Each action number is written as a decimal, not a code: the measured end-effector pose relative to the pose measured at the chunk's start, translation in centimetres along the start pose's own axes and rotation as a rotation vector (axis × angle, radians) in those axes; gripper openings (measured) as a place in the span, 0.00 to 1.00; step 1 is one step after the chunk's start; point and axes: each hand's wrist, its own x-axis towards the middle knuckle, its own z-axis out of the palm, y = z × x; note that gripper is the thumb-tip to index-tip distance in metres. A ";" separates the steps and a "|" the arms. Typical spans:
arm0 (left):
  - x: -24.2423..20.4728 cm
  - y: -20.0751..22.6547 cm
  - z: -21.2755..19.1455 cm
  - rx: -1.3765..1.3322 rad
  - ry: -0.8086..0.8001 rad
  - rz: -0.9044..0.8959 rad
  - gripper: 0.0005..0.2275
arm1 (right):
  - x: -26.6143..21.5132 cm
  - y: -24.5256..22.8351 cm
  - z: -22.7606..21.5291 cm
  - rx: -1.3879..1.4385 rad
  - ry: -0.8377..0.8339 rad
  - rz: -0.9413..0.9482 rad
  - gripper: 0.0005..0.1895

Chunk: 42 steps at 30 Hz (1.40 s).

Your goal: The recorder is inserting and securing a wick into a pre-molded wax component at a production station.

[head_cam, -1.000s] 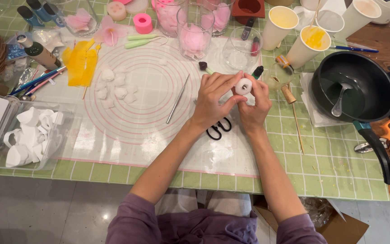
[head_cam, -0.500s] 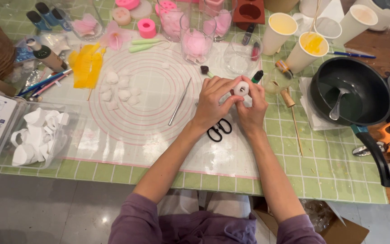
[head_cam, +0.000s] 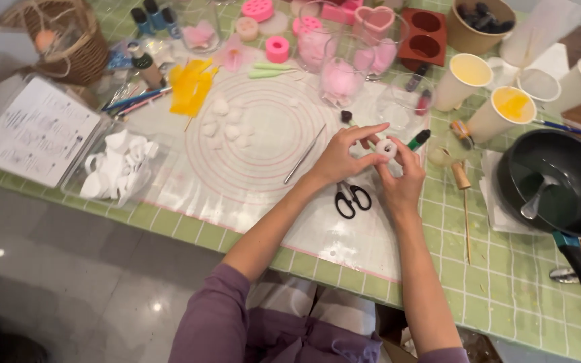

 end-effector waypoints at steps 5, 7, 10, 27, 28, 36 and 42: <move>0.8 -2.9 -2.6 0.002 0.160 -0.061 0.19 | 0.1 -2.7 0.0 0.114 -0.028 0.047 0.21; 1.0 -4.8 -3.9 0.020 0.266 -0.101 0.17 | -0.2 -2.4 0.1 0.155 -0.051 0.081 0.20; 1.1 -5.5 -6.8 0.095 0.383 -0.107 0.14 | -0.5 -1.8 0.1 0.158 -0.059 0.038 0.20; -2.6 -15.9 -29.1 1.106 0.451 -0.457 0.03 | -0.2 -1.5 0.4 0.378 -0.053 0.151 0.24; -2.4 -16.1 -29.0 1.102 0.450 -0.455 0.03 | -0.2 -1.4 0.4 0.374 -0.051 0.150 0.24; -1.1 -12.7 -28.1 0.061 0.485 -0.460 0.03 | 0.0 -2.7 0.6 0.444 -0.043 0.175 0.26; -0.7 -7.5 -24.7 -0.135 0.326 -0.514 0.05 | 0.0 -3.2 0.5 0.586 -0.021 0.198 0.30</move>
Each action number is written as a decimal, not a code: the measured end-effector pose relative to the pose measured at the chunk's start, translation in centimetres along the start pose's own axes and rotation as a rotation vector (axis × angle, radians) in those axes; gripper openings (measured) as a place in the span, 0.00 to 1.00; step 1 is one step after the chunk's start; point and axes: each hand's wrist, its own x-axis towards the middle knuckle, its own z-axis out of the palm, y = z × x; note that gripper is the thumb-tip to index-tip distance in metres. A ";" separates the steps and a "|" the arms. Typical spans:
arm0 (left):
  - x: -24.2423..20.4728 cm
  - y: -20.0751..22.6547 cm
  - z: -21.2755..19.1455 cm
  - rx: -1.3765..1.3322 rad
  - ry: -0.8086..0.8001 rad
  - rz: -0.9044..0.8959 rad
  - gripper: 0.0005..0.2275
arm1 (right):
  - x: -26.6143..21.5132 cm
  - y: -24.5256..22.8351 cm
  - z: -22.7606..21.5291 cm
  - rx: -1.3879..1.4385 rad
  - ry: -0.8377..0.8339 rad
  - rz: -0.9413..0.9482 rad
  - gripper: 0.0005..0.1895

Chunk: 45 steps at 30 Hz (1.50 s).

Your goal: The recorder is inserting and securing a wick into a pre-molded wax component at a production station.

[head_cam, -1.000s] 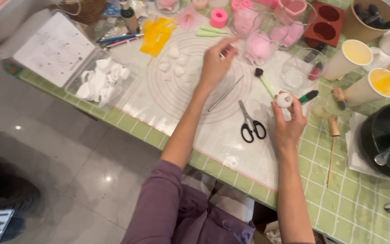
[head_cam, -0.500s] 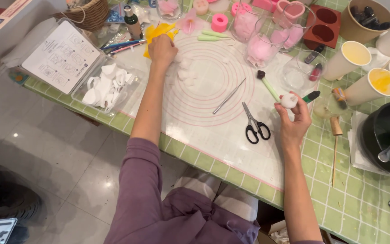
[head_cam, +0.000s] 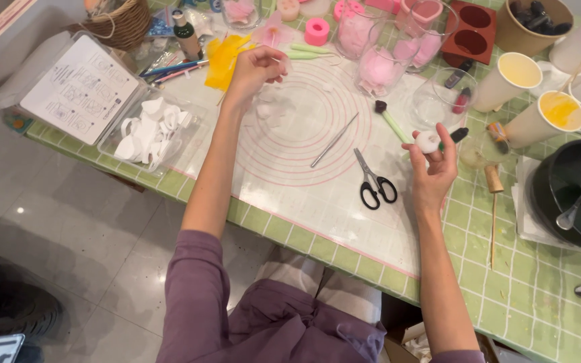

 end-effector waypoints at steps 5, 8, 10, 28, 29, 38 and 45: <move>-1.4 3.2 5.8 -0.056 -0.171 0.097 0.07 | 0.2 1.3 0.0 -0.003 0.029 0.019 0.24; -1.1 6.4 12.2 -0.042 -0.298 0.134 0.06 | 0.0 0.9 0.4 -0.079 0.034 0.016 0.23; -0.1 7.9 17.7 0.013 -0.366 0.160 0.05 | 0.0 1.5 0.2 -0.134 0.046 -0.013 0.24; -5.0 2.5 59.0 0.948 -0.564 0.875 0.05 | 0.0 -1.7 0.4 -0.370 0.041 0.073 0.33; -5.2 2.7 58.8 0.995 -0.578 0.874 0.04 | 0.1 -2.4 0.5 -0.319 0.033 0.101 0.34; -5.6 0.5 59.6 1.097 -0.565 0.895 0.05 | 0.5 -2.1 0.3 -0.277 0.010 0.142 0.27; -5.7 2.8 58.7 0.994 -0.557 0.886 0.05 | 0.3 -1.2 0.1 -0.289 0.022 0.099 0.28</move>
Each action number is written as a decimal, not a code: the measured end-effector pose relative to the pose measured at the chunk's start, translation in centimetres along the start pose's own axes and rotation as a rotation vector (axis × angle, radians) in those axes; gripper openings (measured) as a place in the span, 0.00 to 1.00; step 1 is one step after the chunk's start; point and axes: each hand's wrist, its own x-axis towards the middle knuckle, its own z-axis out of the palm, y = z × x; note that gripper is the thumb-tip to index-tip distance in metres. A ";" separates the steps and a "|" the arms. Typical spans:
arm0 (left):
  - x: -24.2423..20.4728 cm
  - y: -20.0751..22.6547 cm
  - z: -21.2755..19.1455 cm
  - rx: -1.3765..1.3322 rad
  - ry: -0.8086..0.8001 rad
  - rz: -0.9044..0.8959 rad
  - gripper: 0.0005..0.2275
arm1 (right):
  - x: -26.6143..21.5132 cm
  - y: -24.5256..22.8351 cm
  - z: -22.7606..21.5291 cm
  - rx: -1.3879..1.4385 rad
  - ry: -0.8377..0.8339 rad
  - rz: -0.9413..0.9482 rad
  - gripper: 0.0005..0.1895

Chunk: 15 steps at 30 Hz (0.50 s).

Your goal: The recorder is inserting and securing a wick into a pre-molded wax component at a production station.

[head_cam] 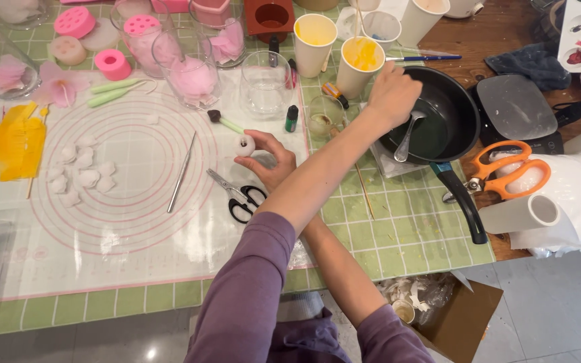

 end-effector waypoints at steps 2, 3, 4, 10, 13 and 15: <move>0.4 0.0 -0.9 -0.022 0.016 0.008 0.05 | 0.1 -0.3 -0.1 0.013 -0.006 0.015 0.29; 0.5 -0.1 -1.4 -0.047 0.033 0.017 0.05 | 0.1 -0.4 -0.1 0.024 -0.010 0.031 0.30; 0.7 -0.1 -1.2 -0.042 0.036 0.011 0.05 | 0.1 -0.8 -0.1 0.025 -0.017 0.028 0.30; 1.2 -0.2 1.9 0.032 0.064 0.081 0.05 | 0.0 -0.7 0.3 0.053 0.029 0.052 0.26; 1.5 0.0 2.8 0.128 -0.037 0.110 0.04 | -0.1 -0.9 0.3 0.076 0.009 0.087 0.25; 1.9 0.1 3.9 0.178 -0.159 0.125 0.04 | 0.1 -0.6 0.1 0.096 -0.002 0.110 0.26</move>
